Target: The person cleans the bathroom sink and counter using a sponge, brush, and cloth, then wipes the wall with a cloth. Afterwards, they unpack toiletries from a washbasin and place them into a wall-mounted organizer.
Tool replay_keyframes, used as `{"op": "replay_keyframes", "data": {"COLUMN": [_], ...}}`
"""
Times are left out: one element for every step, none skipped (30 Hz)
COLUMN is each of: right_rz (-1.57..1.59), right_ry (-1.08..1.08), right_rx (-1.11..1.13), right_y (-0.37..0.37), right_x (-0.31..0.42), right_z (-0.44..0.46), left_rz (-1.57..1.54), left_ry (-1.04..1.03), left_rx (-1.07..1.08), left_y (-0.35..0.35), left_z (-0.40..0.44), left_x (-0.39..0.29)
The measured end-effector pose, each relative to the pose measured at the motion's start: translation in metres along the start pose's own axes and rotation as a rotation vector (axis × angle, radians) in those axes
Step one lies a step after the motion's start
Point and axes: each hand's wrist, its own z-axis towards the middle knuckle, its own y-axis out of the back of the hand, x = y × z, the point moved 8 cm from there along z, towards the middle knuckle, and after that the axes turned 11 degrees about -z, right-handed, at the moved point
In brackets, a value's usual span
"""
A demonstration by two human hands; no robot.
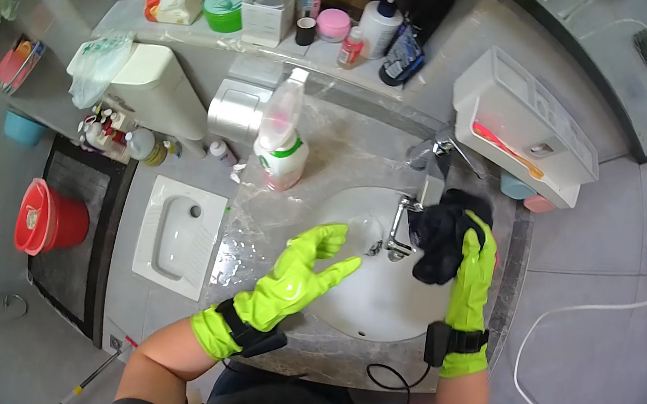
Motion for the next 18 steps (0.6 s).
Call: {"op": "replay_keyframes", "data": {"right_rz": [-0.054,-0.114,-0.175,-0.291,-0.406,-0.29,-0.529,-0.759,-0.98,-1.146,-1.304,-1.294,-1.279,-1.263,-1.247,-1.187,-1.126,-1.064], "right_ry": [-0.155,-0.234,-0.31,-0.188,-0.066,-0.266,-0.045,0.178,0.403,0.224,0.047,0.01,0.006,0.003,-0.005,-0.005,-0.01,-0.014], "right_rx": [-0.002,0.113,0.224,0.37,0.512,0.606,0.465,0.315,0.154,0.179,0.205,0.335,0.311,0.285,0.259,0.242,0.221,0.195], "right_y": [-0.003,-0.013,-0.02,-0.03,-0.039,-0.043,-0.027,0.001,0.027,0.047,0.066,0.072,0.07,0.068,0.069,0.064,0.059,0.052], "right_x": [-0.009,-0.028,-0.046,-0.035,-0.024,-0.021,-0.012,-0.005,0.001,-0.025,-0.054,-0.09,-0.098,-0.104,-0.108,-0.098,-0.086,-0.073], "right_z": [-0.014,-0.029,-0.043,-0.053,-0.063,-0.059,-0.036,-0.015,-0.006,0.004,0.012,0.015,0.018,0.022,0.024,0.023,0.019,0.016], "left_rz": [-0.019,-0.038,-0.01,0.019,0.049,0.16,0.221,0.329,0.438,0.362,0.286,0.207,0.129,0.061,-0.007,-0.067,-0.125,-0.066], "left_ry": [0.049,0.094,-0.008,-0.11,-0.212,-0.258,-0.321,-0.395,-0.469,-0.529,-0.589,-0.519,-0.451,-0.427,-0.398,-0.41,-0.42,-0.429], "left_rx": [-0.009,-0.014,-0.078,-0.139,-0.198,-0.317,-0.413,-0.467,-0.52,-0.523,-0.533,-0.443,-0.352,-0.291,-0.233,-0.204,-0.169,-0.167], "left_y": [0.011,0.018,0.027,0.033,0.041,0.056,0.07,0.081,0.088,0.095,0.103,0.102,0.098,0.097,0.096,0.097,0.097,0.101], "left_z": [-0.008,-0.014,-0.019,-0.025,-0.028,-0.031,-0.029,-0.025,-0.016,0.004,0.022,0.044,0.064,0.077,0.089,0.098,0.102,0.094], "left_x": [0.007,0.014,0.011,0.008,0.003,-0.013,-0.027,-0.054,-0.079,-0.086,-0.094,-0.098,-0.103,-0.103,-0.103,-0.096,-0.092,-0.1]}}
